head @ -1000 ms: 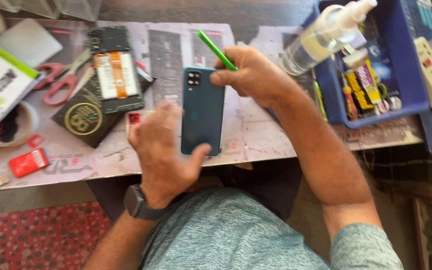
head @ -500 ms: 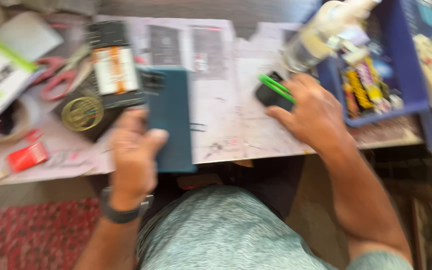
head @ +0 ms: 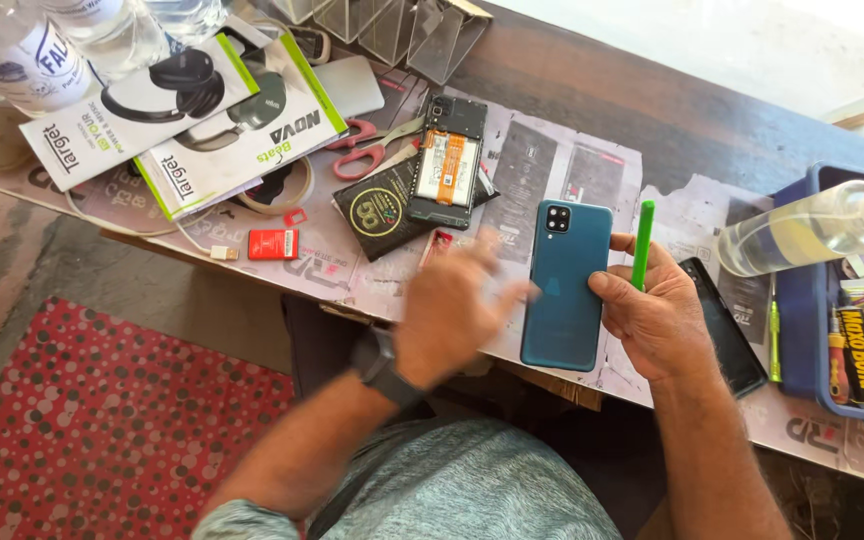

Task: The person handles a small red component and a disassembled smartphone on a cluttered workbench. They use a green utility knife to scrape adhesive residue from the back of a blue smartphone casing.

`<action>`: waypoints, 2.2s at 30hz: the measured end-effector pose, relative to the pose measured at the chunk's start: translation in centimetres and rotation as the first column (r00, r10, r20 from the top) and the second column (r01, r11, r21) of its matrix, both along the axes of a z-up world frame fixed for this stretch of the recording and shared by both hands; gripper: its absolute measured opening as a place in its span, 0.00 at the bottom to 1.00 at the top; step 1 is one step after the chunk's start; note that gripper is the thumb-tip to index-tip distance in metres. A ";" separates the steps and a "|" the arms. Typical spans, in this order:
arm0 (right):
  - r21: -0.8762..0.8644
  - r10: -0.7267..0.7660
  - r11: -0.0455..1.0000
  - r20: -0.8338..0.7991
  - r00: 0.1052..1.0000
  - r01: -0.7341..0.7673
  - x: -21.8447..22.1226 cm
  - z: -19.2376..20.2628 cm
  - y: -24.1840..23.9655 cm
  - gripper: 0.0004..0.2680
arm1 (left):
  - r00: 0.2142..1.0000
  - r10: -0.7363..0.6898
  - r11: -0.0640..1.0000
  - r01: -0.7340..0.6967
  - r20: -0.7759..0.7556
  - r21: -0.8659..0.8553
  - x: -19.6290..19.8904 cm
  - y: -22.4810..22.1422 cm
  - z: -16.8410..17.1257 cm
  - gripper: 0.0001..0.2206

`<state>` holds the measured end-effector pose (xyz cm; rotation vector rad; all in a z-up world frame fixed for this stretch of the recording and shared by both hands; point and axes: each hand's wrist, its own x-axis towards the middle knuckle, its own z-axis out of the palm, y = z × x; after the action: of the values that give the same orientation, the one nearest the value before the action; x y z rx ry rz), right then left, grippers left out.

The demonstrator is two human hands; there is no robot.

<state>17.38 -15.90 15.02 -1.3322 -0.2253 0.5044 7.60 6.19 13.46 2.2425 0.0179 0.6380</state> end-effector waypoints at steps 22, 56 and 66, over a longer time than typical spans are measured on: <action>-0.084 -0.330 0.932 0.202 0.922 0.352 -0.3 2.9 -5.0 0.20 | 0.886 0.401 0.740 -0.165 -0.231 0.652 11.2 7.4 1.2 0.36; -0.638 0.182 0.504 0.737 0.651 0.582 -4.0 3.6 -8.7 0.05 | 0.984 0.022 0.849 0.076 -0.178 0.523 1.8 2.3 -0.7 0.10; -0.685 0.234 0.437 0.713 0.661 0.583 -5.6 1.2 -6.6 0.07 | 0.988 0.068 0.854 0.014 -0.139 0.520 0.8 2.9 -1.1 0.07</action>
<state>11.77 -22.48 16.24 -2.6066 -0.5033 -0.2787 8.45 9.09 12.37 2.8210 -0.0535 0.5248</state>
